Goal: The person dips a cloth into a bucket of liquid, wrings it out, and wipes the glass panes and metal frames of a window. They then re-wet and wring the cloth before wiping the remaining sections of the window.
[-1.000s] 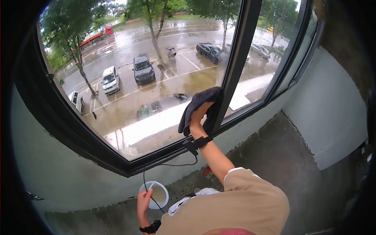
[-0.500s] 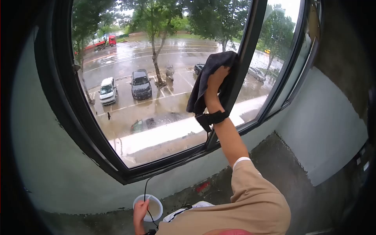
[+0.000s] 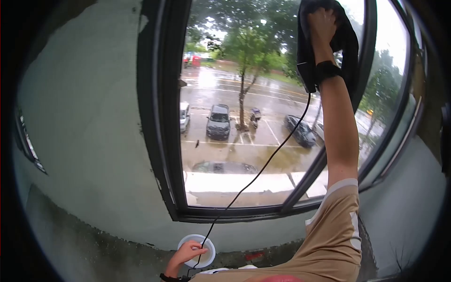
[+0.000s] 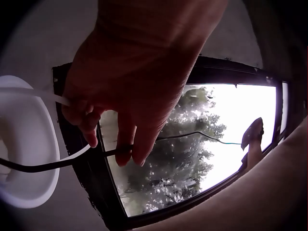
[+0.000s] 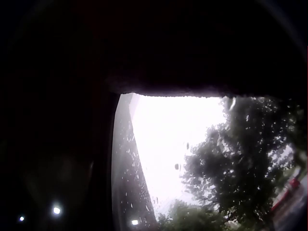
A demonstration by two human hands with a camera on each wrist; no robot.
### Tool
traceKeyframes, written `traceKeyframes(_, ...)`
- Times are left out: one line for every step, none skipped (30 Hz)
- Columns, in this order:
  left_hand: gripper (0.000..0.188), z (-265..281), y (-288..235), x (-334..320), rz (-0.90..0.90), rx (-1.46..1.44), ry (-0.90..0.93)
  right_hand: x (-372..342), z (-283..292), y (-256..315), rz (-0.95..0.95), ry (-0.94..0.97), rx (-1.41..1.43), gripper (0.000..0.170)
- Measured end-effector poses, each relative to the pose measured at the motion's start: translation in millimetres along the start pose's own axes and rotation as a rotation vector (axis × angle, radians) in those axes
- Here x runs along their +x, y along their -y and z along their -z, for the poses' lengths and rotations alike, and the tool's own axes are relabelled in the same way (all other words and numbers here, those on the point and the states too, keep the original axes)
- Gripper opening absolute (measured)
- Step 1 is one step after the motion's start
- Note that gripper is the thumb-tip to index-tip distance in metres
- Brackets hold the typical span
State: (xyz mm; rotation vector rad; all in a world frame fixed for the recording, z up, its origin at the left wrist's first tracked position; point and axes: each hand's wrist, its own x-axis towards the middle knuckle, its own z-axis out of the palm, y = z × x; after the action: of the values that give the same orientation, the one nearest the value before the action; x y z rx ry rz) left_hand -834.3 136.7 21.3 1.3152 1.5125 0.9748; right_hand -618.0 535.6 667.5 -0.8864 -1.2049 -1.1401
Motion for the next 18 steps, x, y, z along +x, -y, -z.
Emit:
traceKeyframes(0.039, 0.9, -8.7, -5.0, 0.034, -0.044, -0.002, 7.4, 8.6, 21.3, 0.057, 0.003, 0.010, 0.033)
traceKeyframes(0.039, 1.8, -5.3, -5.1, 0.031, -0.044, -0.031, 21.9, -18.7, 35.0, 0.160, -0.177, -0.004, 0.027)
traceKeyframes(0.039, 1.7, 2.7, -5.3, 0.019, -0.031, 0.001, 21.4, 38.5, 86.2, 0.051, 0.161, 0.099, 0.057)
traceKeyframes(0.039, 1.7, 9.3, -7.1, 0.008, -0.014, 0.037, 23.8, 30.1, 111.8, 0.124, -0.068, 0.126, 0.058)
traceKeyframes(0.039, 0.3, 10.6, -9.3, 0.035, -0.029, 0.021, 25.1, 41.4, 139.4, 0.152, -0.081, 0.273, 0.057)
traceKeyframes(0.039, -2.8, 12.7, -12.1, 0.030, -0.022, 0.009, 24.9, 40.5, 164.7, 0.201, -0.160, 0.346, 0.060)
traceKeyframes(0.039, -4.2, 14.4, -12.7, 0.011, -0.043, 0.004, 22.9, 56.0, 186.3, 0.222, -0.081, 0.459, 0.064)
traceKeyframes(0.039, -3.6, 14.9, -12.0, -0.011, -0.059, 0.007, 20.9, 60.7, 205.4, 0.248, -0.050, 0.506, 0.068)
traceKeyframes(0.035, -3.1, 13.8, -12.1, 0.016, -0.018, 0.019, 20.8, 69.0, 218.3, 0.324, 0.133, 0.498, 0.069)
traceKeyframes(0.035, -11.4, 37.4, -6.1, 0.003, -0.004, 0.031, 23.8, 66.4, 224.8, 0.318, 0.125, 0.477, 0.069)
traceKeyframes(0.030, -26.2, 75.1, 2.0, 0.110, -0.156, 0.012, 25.2, 55.1, 230.6, 0.294, 0.046, 0.585, 0.056)
traceKeyframes(0.028, -32.5, 96.5, 9.5, 0.217, -0.308, -0.009, 27.9, 38.8, 234.6, 0.271, -0.035, 0.693, 0.044)
traceKeyframes(0.020, -34.8, 96.2, 10.4, 0.219, -0.340, -0.078, 32.4, 22.3, 235.8, 0.251, -0.119, 0.804, 0.035)
traceKeyframes(0.020, -34.6, 102.6, 12.9, 0.209, -0.332, -0.071, 39.3, 8.7, 233.2, 0.233, -0.203, 0.919, 0.029)
traceKeyframes(0.022, -31.0, 111.4, 16.7, 0.189, -0.379, -0.012, 52.6, -4.5, 215.7, 0.200, -0.080, 0.963, 0.046)
traceKeyframes(0.025, -24.6, 116.2, 21.7, 0.172, -0.423, 0.047, 63.9, -14.0, 186.4, 0.163, 0.045, 1.006, 0.071)
traceKeyframes(0.025, -17.2, 113.1, 23.4, 0.161, -0.345, 0.065, 70.7, 2.9, 151.4, 0.105, 0.051, 0.885, 0.074)
traceKeyframes(0.025, -15.6, 117.1, 29.5, 0.154, -0.335, 0.071, 74.3, 13.9, 119.0, 0.047, 0.062, 0.682, 0.071)
